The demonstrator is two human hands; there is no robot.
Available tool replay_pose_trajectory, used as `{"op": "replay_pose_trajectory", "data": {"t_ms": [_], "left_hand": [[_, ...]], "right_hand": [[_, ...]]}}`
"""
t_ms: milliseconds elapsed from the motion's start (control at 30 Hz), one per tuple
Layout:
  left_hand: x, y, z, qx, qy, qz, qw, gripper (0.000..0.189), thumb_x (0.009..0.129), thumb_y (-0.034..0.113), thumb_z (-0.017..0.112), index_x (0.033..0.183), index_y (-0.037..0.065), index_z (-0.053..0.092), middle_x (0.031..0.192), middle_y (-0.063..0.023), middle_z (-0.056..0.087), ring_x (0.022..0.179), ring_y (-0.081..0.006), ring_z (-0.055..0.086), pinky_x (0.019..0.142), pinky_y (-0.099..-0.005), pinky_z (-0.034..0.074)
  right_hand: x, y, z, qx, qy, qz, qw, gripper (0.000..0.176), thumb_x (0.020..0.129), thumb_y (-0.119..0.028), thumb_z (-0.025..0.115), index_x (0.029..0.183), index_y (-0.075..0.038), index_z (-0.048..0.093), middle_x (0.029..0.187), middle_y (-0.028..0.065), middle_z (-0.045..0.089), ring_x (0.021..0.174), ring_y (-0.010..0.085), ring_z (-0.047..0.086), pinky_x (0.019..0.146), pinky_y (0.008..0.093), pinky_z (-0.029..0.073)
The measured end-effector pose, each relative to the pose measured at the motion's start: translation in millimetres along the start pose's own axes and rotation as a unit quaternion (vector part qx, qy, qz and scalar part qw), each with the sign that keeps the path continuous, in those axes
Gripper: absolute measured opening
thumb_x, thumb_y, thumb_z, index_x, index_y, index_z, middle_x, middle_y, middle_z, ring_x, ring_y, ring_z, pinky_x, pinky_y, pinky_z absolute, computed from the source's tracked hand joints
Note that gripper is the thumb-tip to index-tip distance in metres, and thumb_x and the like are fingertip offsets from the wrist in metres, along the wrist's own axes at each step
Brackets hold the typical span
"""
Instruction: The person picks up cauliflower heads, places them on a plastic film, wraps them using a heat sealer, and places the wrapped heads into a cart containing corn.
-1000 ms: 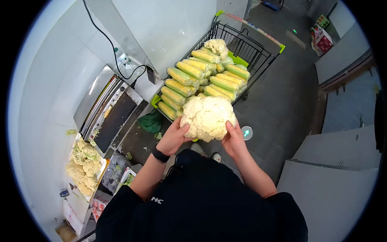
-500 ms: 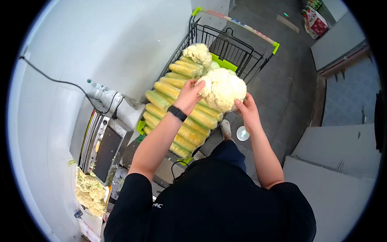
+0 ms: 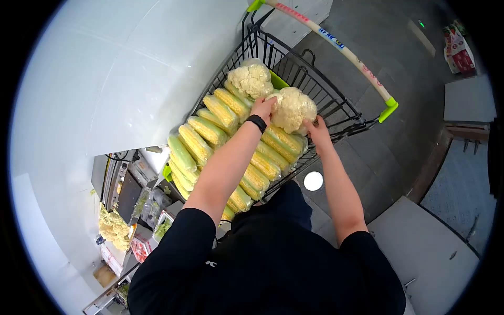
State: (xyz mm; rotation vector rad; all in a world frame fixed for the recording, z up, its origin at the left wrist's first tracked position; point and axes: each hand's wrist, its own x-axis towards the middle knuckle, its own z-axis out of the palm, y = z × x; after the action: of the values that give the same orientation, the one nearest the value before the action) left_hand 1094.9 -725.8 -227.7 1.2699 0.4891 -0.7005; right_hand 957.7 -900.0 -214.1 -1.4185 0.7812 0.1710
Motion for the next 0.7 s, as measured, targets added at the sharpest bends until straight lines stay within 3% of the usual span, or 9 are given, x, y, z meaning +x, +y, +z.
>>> {"op": "replay_pose_trajectory", "data": {"t_ms": [33, 233, 300, 333, 467, 533, 600, 667, 700], "left_hand": [[9, 2, 1, 0.005, 0.009, 0.001, 1.0, 0.044, 0.089, 0.02, 0.068, 0.123, 0.001, 0.047, 0.107, -0.0087, 0.059, 0.087, -0.0187, 0.058, 0.071, -0.0343, 0.049], [-2, 5, 30, -0.043, 0.022, -0.003, 0.999, 0.045, 0.09, 0.015, 0.065, 0.127, 0.0, 0.045, 0.119, -0.0128, 0.058, 0.103, -0.0249, 0.06, 0.085, -0.038, 0.052], [-14, 1, 49, 0.009, 0.155, 0.019, 0.988, 0.052, 0.086, 0.013, 0.069, 0.129, -0.002, 0.043, 0.116, -0.0141, 0.058, 0.1, -0.0242, 0.061, 0.083, -0.0374, 0.053], [-3, -9, 44, 0.01, 0.157, 0.021, 0.987, 0.052, 0.086, 0.013, 0.069, 0.129, -0.002, 0.043, 0.116, -0.0141, 0.058, 0.1, -0.0242, 0.061, 0.083, -0.0374, 0.053], [27, -30, 24, 0.076, 0.12, 0.065, 0.988, 0.054, 0.083, 0.009, 0.07, 0.129, -0.003, 0.043, 0.119, -0.0149, 0.056, 0.102, -0.0241, 0.06, 0.083, -0.036, 0.052], [14, -26, 19, 0.071, 0.061, 0.047, 0.994, 0.056, 0.085, 0.013, 0.069, 0.13, -0.003, 0.041, 0.122, -0.015, 0.054, 0.108, -0.0245, 0.057, 0.09, -0.0365, 0.048], [-11, -14, 13, 0.147, 0.101, -0.012, 0.984, 0.059, 0.087, 0.019, 0.067, 0.133, -0.004, 0.039, 0.126, -0.0155, 0.052, 0.117, -0.025, 0.05, 0.098, -0.0382, 0.041], [-17, -11, 3, 0.131, 0.052, 0.002, 0.99, 0.065, 0.088, 0.027, 0.066, 0.138, -0.002, 0.035, 0.133, -0.016, 0.047, 0.124, -0.0253, 0.043, 0.104, -0.0402, 0.035], [-33, -8, -4, 0.144, 0.035, -0.001, 0.989, 0.068, 0.088, 0.028, 0.067, 0.141, 0.002, 0.033, 0.135, -0.0143, 0.046, 0.123, -0.024, 0.043, 0.103, -0.0399, 0.036]], "right_hand": [[10, 3, 2, 0.003, -0.037, 0.007, 0.999, 0.076, 0.091, -0.036, 0.066, 0.148, -0.006, 0.026, 0.131, 0.0155, 0.052, 0.112, 0.0241, 0.053, 0.093, 0.0372, 0.044], [33, 25, 4, 0.063, -0.027, 0.078, 0.995, 0.066, 0.094, -0.031, 0.061, 0.146, -0.007, 0.03, 0.131, 0.0117, 0.05, 0.111, 0.022, 0.053, 0.091, 0.0361, 0.044], [30, 19, 4, 0.07, -0.023, 0.106, 0.992, 0.064, 0.094, -0.029, 0.06, 0.146, -0.008, 0.03, 0.131, 0.0107, 0.05, 0.11, 0.0214, 0.052, 0.091, 0.036, 0.044], [31, 14, 5, 0.079, -0.018, 0.129, 0.988, 0.062, 0.095, -0.027, 0.059, 0.146, -0.009, 0.03, 0.13, 0.0097, 0.05, 0.11, 0.0208, 0.052, 0.09, 0.0358, 0.044], [27, 15, 15, 0.148, 0.004, 0.117, 0.982, 0.062, 0.095, -0.026, 0.059, 0.147, -0.009, 0.029, 0.131, 0.0101, 0.048, 0.111, 0.0204, 0.05, 0.092, 0.036, 0.042], [26, 22, 17, 0.185, -0.005, 0.113, 0.976, 0.064, 0.095, -0.026, 0.058, 0.149, -0.01, 0.026, 0.137, 0.0113, 0.045, 0.118, 0.0215, 0.047, 0.097, 0.0364, 0.039], [20, 25, 20, 0.179, 0.019, 0.111, 0.977, 0.067, 0.095, -0.027, 0.059, 0.15, -0.011, 0.024, 0.142, 0.0115, 0.042, 0.124, 0.0224, 0.044, 0.101, 0.0359, 0.036], [13, 27, 26, 0.173, 0.045, 0.103, 0.978, 0.07, 0.095, -0.028, 0.059, 0.151, -0.012, 0.021, 0.146, 0.0116, 0.039, 0.13, 0.0234, 0.04, 0.105, 0.0355, 0.032], [3, 32, 29, 0.094, 0.068, 0.003, 0.993, 0.072, 0.094, -0.026, 0.06, 0.152, -0.01, 0.02, 0.147, 0.0128, 0.038, 0.132, 0.0248, 0.039, 0.108, 0.0349, 0.03]]}}
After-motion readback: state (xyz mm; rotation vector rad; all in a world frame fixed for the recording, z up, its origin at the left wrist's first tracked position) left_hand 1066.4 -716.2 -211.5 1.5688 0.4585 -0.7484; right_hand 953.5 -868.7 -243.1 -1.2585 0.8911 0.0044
